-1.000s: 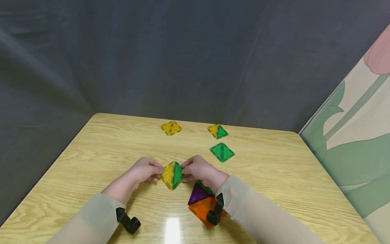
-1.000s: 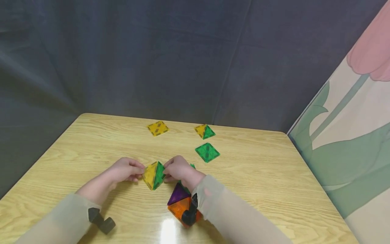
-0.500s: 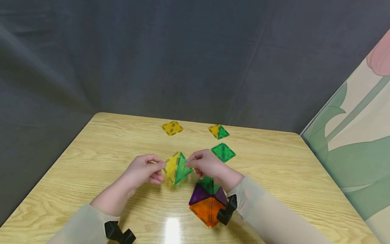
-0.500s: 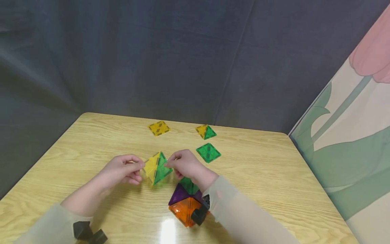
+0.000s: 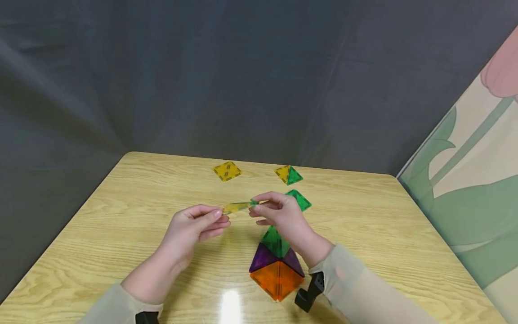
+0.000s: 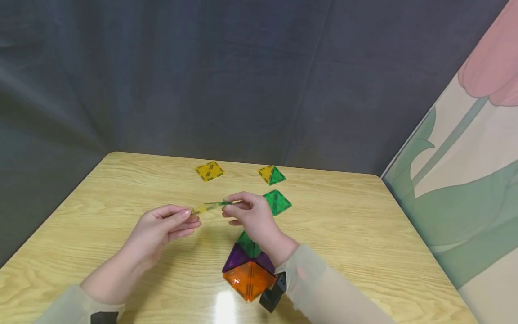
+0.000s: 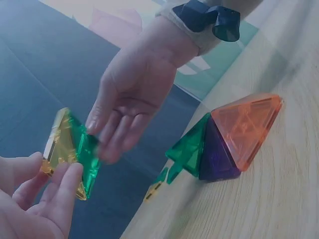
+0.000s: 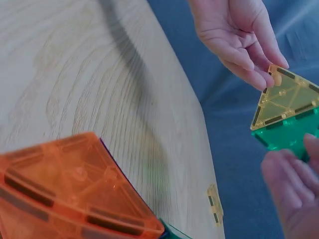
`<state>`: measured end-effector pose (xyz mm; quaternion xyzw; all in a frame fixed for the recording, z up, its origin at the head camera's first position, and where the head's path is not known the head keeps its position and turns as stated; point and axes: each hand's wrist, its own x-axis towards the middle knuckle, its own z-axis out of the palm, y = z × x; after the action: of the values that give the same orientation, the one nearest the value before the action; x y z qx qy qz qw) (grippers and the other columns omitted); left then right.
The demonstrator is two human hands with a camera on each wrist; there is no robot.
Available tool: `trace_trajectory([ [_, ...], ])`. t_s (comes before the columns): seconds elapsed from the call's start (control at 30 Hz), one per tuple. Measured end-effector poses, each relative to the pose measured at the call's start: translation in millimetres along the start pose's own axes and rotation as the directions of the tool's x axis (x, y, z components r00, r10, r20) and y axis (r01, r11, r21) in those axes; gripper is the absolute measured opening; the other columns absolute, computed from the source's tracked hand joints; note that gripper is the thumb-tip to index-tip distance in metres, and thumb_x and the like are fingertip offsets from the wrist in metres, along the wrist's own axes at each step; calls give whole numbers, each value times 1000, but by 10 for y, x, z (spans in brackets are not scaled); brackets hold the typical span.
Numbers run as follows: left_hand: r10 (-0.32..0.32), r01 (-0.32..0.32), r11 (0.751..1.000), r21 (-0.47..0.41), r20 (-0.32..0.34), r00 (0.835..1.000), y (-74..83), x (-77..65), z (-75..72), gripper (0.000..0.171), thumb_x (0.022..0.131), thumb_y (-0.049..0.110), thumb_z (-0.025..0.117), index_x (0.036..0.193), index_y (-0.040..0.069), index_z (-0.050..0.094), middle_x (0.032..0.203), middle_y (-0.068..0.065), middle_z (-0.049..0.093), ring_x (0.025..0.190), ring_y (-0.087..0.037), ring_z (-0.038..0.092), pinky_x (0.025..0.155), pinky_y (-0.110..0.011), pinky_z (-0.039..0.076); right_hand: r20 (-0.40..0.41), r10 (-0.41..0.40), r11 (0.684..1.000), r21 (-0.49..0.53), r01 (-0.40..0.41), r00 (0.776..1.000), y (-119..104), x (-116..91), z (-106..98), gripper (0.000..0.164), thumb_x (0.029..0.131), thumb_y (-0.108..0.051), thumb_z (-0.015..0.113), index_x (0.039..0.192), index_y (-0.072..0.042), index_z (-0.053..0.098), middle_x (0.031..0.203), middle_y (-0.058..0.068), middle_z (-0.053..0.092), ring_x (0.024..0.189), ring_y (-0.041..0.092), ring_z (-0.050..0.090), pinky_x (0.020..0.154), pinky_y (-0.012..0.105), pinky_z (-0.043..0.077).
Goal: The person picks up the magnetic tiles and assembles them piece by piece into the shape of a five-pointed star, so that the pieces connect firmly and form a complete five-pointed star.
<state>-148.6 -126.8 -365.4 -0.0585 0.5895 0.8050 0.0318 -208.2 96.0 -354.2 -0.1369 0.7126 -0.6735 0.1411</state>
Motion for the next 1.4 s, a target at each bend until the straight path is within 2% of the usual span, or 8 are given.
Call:
trace_trajectory([
  [0.13,0,0,1000,-8,-14,1000,7,-12,23,12,93,2,68,103,-4,69,94,-13,72,87,-28,72,78,-34,59,-8,-43,992,122,43,999,-21,-21,-10,25,100,-6,57,119,8,65,102,12,66,92,26,66,83,45,57],
  [0.27,-24,22,998,61,36,999,-32,-13,9,27,92,1,67,117,-5,59,94,-12,71,88,-27,71,74,-31,59,-15,-16,992,126,18,1000,-33,-22,-26,23,101,-12,58,113,5,66,97,8,67,85,23,65,73,37,59],
  [0.4,-63,42,980,194,105,992,-111,2,-16,45,91,7,69,132,-3,53,94,-9,72,83,-22,68,67,-28,55,32,38,999,36,-39,999,-19,-13,-76,26,100,-9,58,124,0,61,82,7,63,72,22,57,60,30,48],
  [0.5,-95,53,962,269,147,985,-182,15,-28,43,90,10,71,129,-4,57,92,-7,72,78,-19,64,61,-25,49,110,89,995,-46,-84,990,0,2,-131,31,101,-8,55,131,0,57,78,8,58,67,22,52,56,28,42],
  [0.8,-155,69,957,283,295,943,-420,-3,9,24,89,3,71,107,0,55,89,-14,72,75,-20,66,61,-26,53,203,235,964,-177,-201,950,61,45,-227,21,102,-6,52,114,5,65,73,7,53,57,14,50,52,25,48],
  [1.0,-172,79,957,280,326,929,-576,-19,65,17,88,-1,69,98,-2,55,87,-20,71,74,-23,68,61,-27,56,234,264,927,-328,-179,936,90,65,-237,17,101,-6,55,108,1,69,67,8,54,51,15,51,51,29,54],
  [1.13,-187,102,960,261,325,927,-650,-34,101,19,88,-3,69,104,-5,59,85,-20,71,73,-24,70,62,-28,58,240,272,894,-421,-152,932,100,71,-223,17,100,-5,57,104,-2,73,64,7,54,49,15,51,50,32,56],
  [1.4,-202,121,958,259,312,928,-719,-40,147,18,89,-3,68,105,-7,59,84,-19,72,74,-24,71,63,-30,59,241,249,864,-493,-103,938,135,71,-198,17,99,-3,58,99,-3,75,58,6,53,47,14,51,47,33,55],
])
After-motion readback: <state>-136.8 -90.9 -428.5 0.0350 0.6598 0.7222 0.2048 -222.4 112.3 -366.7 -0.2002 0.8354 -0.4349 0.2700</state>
